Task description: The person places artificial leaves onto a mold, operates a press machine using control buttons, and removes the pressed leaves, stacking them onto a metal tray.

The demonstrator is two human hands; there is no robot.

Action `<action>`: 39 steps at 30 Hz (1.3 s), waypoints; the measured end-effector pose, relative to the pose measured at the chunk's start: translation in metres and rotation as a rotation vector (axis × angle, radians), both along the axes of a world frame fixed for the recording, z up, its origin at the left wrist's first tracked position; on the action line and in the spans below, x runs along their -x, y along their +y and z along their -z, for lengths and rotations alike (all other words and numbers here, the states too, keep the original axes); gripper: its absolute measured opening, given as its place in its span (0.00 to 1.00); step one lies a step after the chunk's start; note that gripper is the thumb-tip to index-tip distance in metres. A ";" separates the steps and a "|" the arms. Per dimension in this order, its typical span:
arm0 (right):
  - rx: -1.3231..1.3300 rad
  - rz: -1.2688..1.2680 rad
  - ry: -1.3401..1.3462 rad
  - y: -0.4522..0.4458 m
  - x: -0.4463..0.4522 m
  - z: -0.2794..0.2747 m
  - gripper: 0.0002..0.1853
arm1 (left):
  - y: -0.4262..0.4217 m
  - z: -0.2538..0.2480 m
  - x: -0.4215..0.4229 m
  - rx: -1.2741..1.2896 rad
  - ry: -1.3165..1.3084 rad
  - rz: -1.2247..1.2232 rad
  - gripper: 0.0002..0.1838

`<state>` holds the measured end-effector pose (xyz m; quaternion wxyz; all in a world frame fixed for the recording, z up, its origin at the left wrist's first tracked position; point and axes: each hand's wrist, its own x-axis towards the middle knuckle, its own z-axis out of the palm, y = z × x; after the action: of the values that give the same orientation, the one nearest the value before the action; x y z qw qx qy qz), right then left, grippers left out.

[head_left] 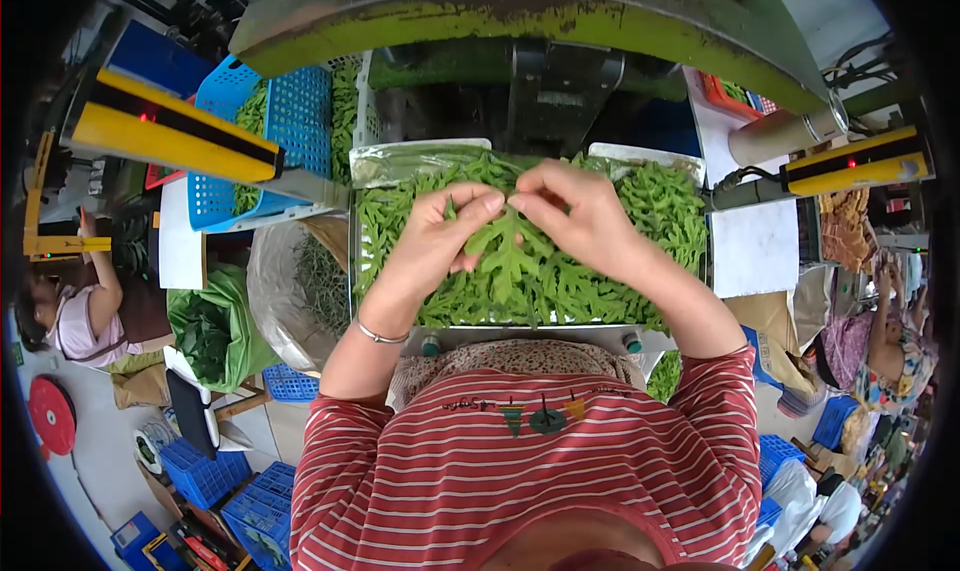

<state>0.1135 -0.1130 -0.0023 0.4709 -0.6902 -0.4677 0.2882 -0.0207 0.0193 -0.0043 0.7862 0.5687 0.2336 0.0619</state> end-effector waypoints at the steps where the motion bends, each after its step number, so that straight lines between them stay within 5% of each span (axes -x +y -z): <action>1: -0.130 0.024 -0.219 0.001 0.000 0.004 0.08 | 0.000 -0.002 -0.002 -0.015 0.001 0.025 0.08; 4: -0.529 0.085 -0.890 0.005 -0.002 0.008 0.09 | 0.003 -0.008 -0.011 -0.072 -0.008 0.095 0.07; 9: -0.565 0.189 -1.042 -0.015 -0.023 -0.065 0.09 | 0.017 -0.041 -0.022 0.001 -0.131 0.041 0.07; 14: -0.834 0.328 -0.663 -0.019 -0.053 -0.118 0.09 | 0.026 -0.041 -0.035 -0.221 -0.176 0.049 0.06; 21: -0.564 0.511 -0.274 0.029 -0.107 -0.115 0.10 | 0.018 -0.031 -0.041 -0.172 -0.159 0.061 0.05; 25: -0.339 0.472 -0.289 0.050 -0.147 -0.069 0.09 | 0.022 -0.017 -0.046 -0.170 -0.115 0.065 0.06; 30: -0.149 0.601 -0.731 0.057 -0.161 -0.032 0.07 | 0.025 -0.006 -0.051 -0.175 -0.096 0.051 0.06; 39: -0.252 0.486 -0.162 0.051 -0.153 -0.073 0.08 | 0.025 -0.007 -0.054 -0.161 -0.089 0.048 0.06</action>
<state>0.2661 -0.0623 0.0709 0.5692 -0.7390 -0.3568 0.0506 0.0332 0.0446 0.0024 0.7488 0.6323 0.1787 0.0868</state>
